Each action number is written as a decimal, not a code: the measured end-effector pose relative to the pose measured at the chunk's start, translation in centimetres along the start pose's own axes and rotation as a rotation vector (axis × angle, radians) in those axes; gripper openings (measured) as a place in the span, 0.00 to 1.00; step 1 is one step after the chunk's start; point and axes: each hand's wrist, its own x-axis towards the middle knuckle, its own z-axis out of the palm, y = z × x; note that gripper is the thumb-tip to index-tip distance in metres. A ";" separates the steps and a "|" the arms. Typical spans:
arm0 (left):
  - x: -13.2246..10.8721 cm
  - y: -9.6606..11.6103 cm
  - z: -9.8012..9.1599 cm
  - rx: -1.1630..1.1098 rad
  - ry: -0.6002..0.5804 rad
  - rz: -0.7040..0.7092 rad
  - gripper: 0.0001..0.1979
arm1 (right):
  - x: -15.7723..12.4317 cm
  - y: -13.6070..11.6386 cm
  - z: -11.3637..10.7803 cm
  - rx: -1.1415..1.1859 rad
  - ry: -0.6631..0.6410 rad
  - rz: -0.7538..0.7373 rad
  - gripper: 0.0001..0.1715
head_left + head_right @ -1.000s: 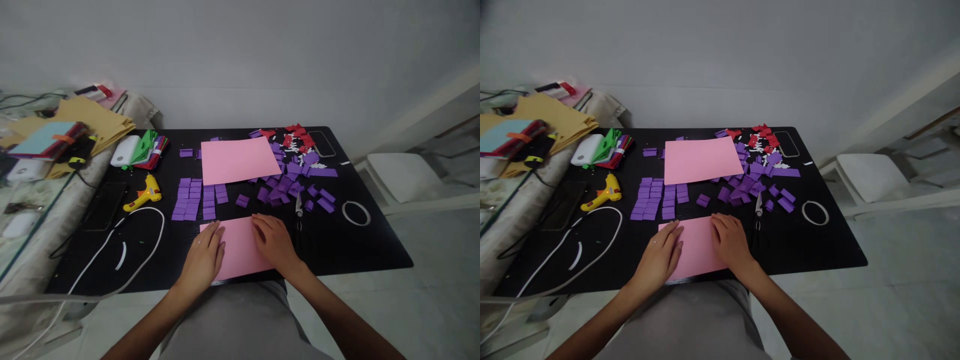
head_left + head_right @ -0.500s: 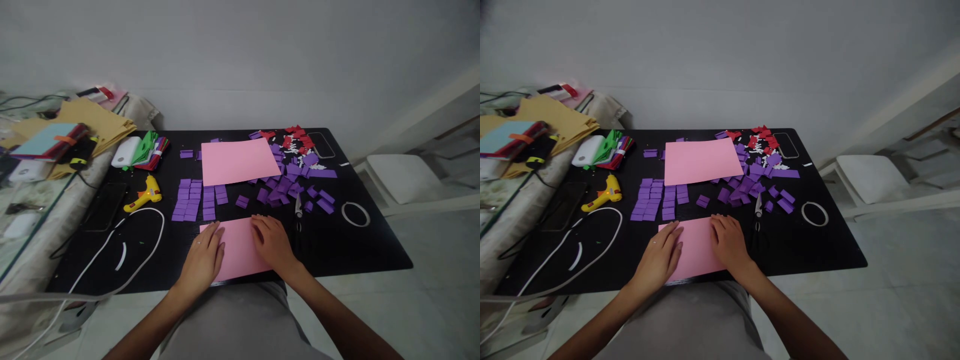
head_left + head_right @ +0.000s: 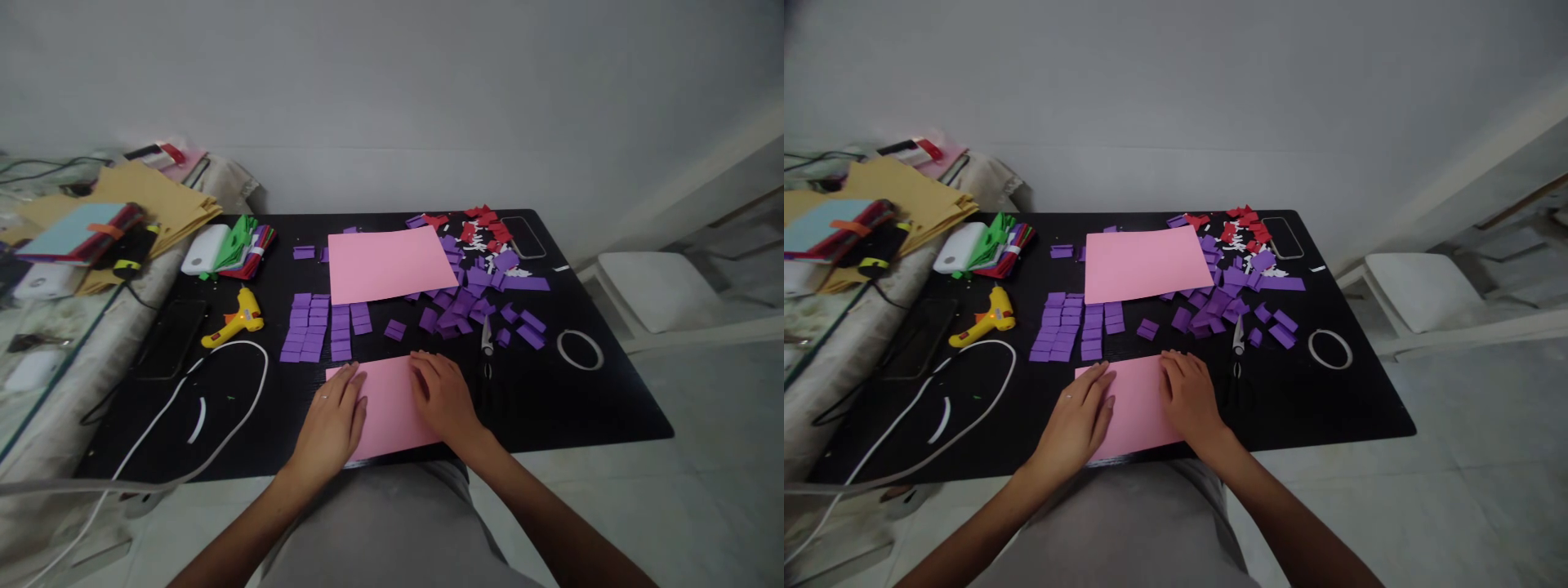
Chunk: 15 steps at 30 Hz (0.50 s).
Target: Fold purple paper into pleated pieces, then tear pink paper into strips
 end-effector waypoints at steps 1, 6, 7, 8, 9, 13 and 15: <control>0.0 0.0 0.0 -0.002 -0.001 -0.002 0.19 | 0.0 0.0 0.1 0.000 0.003 0.001 0.16; 0.0 0.0 -0.1 -0.013 -0.011 -0.008 0.19 | -0.4 0.0 0.5 -0.002 0.047 -0.014 0.16; 0.0 0.0 -0.1 -0.014 -0.011 -0.008 0.19 | -0.4 0.0 0.5 -0.004 0.052 -0.017 0.16; 0.0 0.0 -0.1 -0.014 -0.011 -0.011 0.19 | -0.5 0.0 0.6 -0.005 0.053 -0.018 0.16; 0.0 0.0 -0.1 -0.014 -0.012 -0.014 0.19 | -0.5 0.1 0.6 -0.005 0.050 -0.018 0.16; 0.0 0.0 -0.1 -0.020 -0.017 -0.020 0.19 | -0.6 0.1 0.7 -0.002 0.051 -0.022 0.17; 0.0 0.0 -0.1 -0.021 -0.021 -0.019 0.19 | -0.6 0.1 0.7 -0.005 0.054 -0.024 0.17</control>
